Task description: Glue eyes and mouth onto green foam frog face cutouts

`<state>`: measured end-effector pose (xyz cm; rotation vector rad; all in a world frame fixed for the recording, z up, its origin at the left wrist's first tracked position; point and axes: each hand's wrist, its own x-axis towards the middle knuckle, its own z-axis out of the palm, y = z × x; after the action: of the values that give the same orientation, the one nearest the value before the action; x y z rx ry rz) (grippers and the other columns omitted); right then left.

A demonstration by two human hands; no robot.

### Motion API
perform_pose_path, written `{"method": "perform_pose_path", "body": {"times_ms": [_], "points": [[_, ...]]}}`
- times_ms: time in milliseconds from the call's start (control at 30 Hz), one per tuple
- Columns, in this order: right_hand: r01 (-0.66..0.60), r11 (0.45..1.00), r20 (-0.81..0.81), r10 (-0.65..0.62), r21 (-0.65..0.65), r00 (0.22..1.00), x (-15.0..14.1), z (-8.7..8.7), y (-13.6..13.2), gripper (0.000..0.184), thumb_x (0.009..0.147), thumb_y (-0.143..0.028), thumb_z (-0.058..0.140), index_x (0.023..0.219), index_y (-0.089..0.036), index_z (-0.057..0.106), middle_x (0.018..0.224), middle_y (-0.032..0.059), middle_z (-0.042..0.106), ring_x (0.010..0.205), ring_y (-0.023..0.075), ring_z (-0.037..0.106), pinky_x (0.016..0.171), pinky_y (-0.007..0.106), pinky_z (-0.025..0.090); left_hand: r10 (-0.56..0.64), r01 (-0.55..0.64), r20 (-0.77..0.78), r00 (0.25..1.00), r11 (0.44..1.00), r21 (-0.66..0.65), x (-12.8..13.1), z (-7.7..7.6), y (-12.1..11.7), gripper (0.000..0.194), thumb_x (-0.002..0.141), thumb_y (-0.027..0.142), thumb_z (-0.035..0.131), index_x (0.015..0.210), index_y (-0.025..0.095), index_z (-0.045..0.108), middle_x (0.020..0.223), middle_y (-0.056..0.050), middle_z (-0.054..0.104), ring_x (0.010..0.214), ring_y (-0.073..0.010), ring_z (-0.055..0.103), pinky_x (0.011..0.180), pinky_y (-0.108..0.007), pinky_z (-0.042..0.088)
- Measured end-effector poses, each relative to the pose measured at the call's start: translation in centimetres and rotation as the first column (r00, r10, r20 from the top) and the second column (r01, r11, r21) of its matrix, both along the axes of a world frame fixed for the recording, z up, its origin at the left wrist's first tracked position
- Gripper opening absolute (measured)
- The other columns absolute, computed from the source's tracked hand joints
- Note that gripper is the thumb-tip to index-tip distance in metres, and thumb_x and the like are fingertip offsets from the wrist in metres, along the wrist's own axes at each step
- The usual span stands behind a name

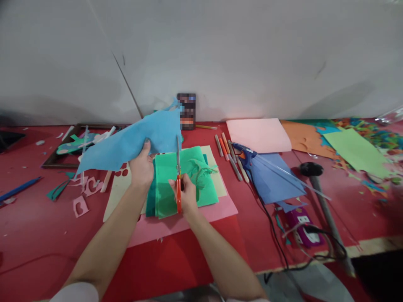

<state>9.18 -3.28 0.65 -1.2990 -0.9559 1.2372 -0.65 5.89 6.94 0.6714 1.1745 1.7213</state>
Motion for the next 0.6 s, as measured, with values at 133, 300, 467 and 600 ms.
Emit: {"method": "perform_pose_path", "body": {"times_ms": [133, 300, 467, 600], "points": [[-0.005, 1.0, 0.021, 0.005, 0.019, 1.0, 0.1, -0.34, 0.07, 0.037, 0.075, -0.055, 0.058, 0.075, -0.022, 0.04, 0.053, -0.0087, 0.035, 0.042, 0.0055, 0.034, 0.037, 0.018, 0.029, 0.012, -0.013, 0.023, 1.0, 0.999, 0.034, 0.08, -0.02, 0.02, 0.054, 0.074, 0.034, 0.069, 0.124, 0.028, 0.053, 0.129, -0.002, 0.056, 0.119, -0.0195, 0.052, 0.1, -0.034, 0.046], [-0.058, 0.993, 0.055, 0.053, 0.106, 0.997, 0.02, -0.81, 0.24, 0.035, 0.08, -0.056, 0.051, 0.078, -0.023, 0.041, 0.057, -0.0068, 0.035, 0.046, 0.0072, 0.035, 0.039, 0.02, 0.032, 0.028, -0.029, 0.029, 0.999, 0.998, 0.053, 0.09, -0.24, 0.12, 0.057, 0.07, 0.037, 0.072, 0.123, 0.026, 0.055, 0.131, -0.005, 0.054, 0.117, -0.0238, 0.054, 0.095, -0.038, 0.05], [-0.048, 0.992, 0.035, 0.045, 0.115, 0.998, -0.22, -0.51, 0.29, 0.037, 0.078, -0.059, 0.05, 0.077, -0.024, 0.04, 0.058, -0.006, 0.035, 0.048, 0.009, 0.035, 0.039, 0.021, 0.031, 0.017, -0.017, -0.023, 1.0, 1.0, 0.009, 0.13, -0.44, 0.06, 0.058, 0.069, 0.041, 0.071, 0.123, 0.026, 0.055, 0.129, -0.004, 0.056, 0.117, -0.0228, 0.054, 0.097, -0.037, 0.048], [-0.027, 0.994, 0.025, 0.024, 0.105, 0.999, -0.15, -0.48, 0.33, 0.037, 0.08, -0.06, 0.047, 0.078, -0.024, 0.041, 0.062, -0.0049, 0.037, 0.049, 0.0089, 0.035, 0.039, 0.022, 0.031, -0.024, 0.023, -0.057, 0.998, 1.0, -0.016, 0.17, -0.4, -0.28, 0.054, 0.07, 0.041, 0.071, 0.12, 0.025, 0.057, 0.128, -0.004, 0.057, 0.121, -0.022, 0.05, 0.106, -0.039, 0.039]]}}
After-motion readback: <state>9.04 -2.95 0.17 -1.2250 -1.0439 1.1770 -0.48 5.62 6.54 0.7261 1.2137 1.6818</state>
